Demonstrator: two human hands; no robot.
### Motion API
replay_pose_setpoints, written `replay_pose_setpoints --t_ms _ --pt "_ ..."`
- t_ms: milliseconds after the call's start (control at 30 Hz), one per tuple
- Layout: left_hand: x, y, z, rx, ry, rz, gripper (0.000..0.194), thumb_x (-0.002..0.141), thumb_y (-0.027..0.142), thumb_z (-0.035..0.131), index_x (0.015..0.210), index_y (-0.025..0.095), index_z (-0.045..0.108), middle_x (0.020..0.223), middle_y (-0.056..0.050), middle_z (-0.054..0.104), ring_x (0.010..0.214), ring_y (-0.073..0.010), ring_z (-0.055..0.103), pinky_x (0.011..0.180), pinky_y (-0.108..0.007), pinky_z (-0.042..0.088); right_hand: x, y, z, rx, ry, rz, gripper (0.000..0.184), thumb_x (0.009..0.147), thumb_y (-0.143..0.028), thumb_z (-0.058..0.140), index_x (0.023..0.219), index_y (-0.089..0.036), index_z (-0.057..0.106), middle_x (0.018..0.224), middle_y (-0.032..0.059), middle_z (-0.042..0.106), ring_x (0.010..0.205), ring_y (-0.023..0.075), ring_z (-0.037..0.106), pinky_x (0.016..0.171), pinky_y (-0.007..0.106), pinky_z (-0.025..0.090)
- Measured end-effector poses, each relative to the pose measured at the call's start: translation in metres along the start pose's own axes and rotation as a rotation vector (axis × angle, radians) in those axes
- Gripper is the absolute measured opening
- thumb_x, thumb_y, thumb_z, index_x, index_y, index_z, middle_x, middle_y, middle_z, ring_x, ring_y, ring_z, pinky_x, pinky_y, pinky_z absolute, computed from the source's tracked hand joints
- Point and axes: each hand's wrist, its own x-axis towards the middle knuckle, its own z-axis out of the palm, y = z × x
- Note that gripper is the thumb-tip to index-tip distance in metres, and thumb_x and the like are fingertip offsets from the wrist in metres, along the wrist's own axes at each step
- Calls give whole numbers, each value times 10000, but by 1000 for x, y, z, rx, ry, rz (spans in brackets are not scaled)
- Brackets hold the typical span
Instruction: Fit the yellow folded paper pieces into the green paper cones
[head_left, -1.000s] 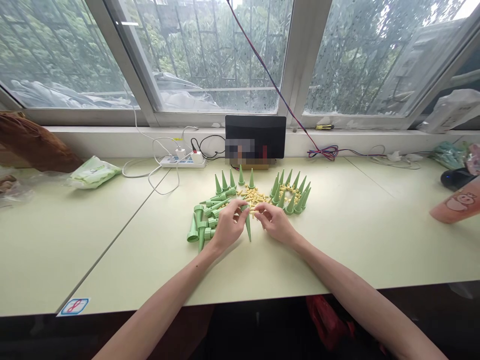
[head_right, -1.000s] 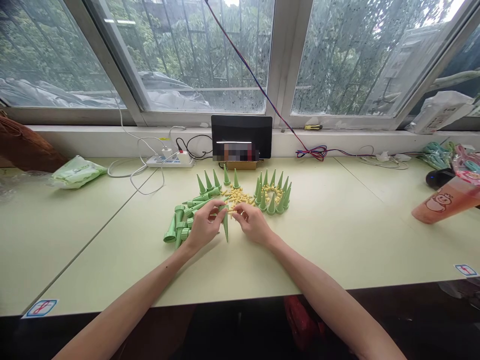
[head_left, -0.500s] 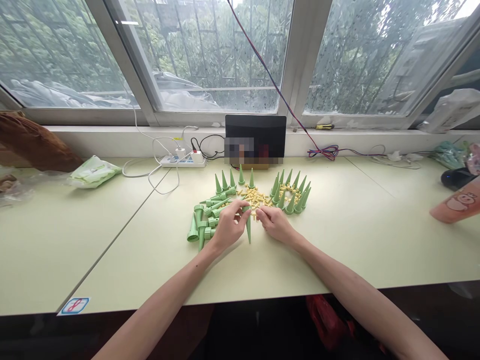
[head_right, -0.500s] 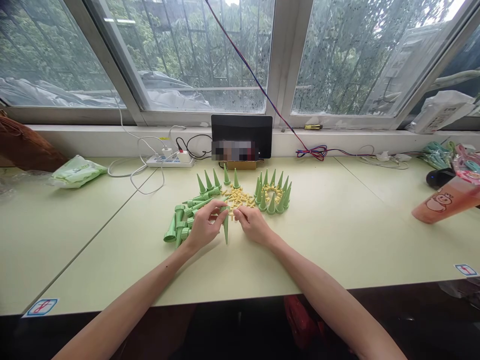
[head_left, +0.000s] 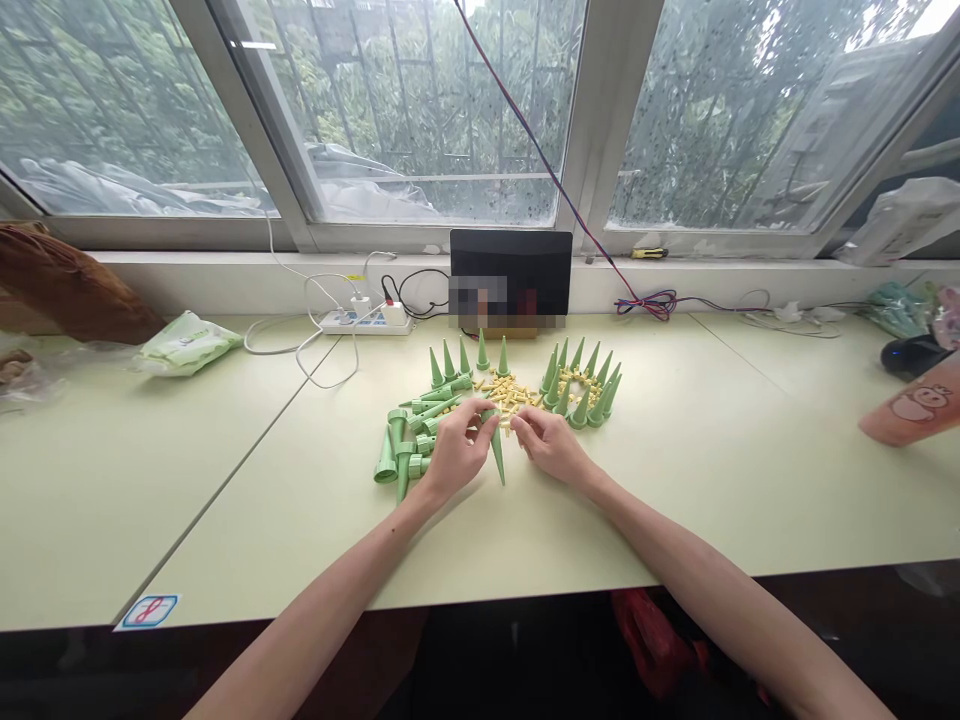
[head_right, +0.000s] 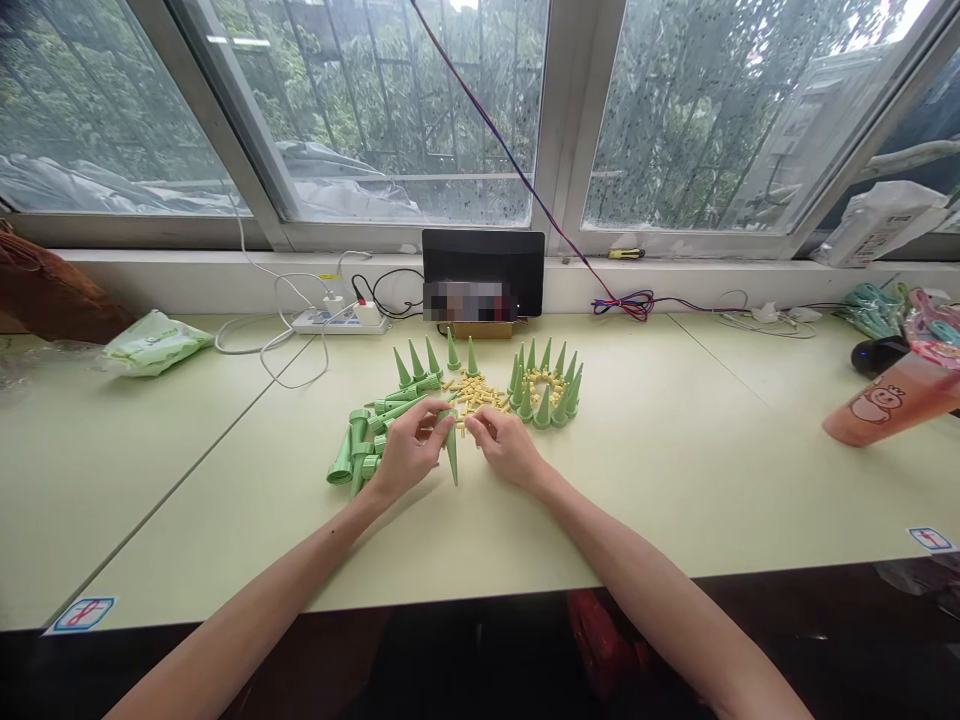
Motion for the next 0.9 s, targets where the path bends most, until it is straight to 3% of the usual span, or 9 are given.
replay_pose_setpoints --t_ms 133,433,733,900 --pt "1 -2 0 -34 9 -42 160 919 338 585 964 189 619 840 -21 649 621 -113 580 498 -213 454 -1 1 0 52 16 -14 252 948 -438 547 948 -192 597 744 13 631 562 125 522 556 257 431" --pt "2 -1 0 -93 -27 -78 179 919 368 575 939 196 617 735 2 619 566 -116 560 461 -219 426 0 2 -1 58 36 -72 229 944 -406 566 882 -196 636 786 29 609 612 131 524 567 259 442" --pt "6 5 -5 -334 -123 -351 188 889 370 610 839 191 586 504 72 424 363 -75 376 345 -208 286 -1 0 -2 -28 40 -160 171 951 -302 568 919 -209 709 854 44 628 629 136 526 590 273 421" --pt "6 4 -5 -225 -97 -267 199 876 375 615 823 184 609 561 46 500 417 -85 433 387 -215 337 -1 0 -2 -56 22 -163 190 963 -304 549 911 -209 705 852 55 633 667 153 537 597 273 417"
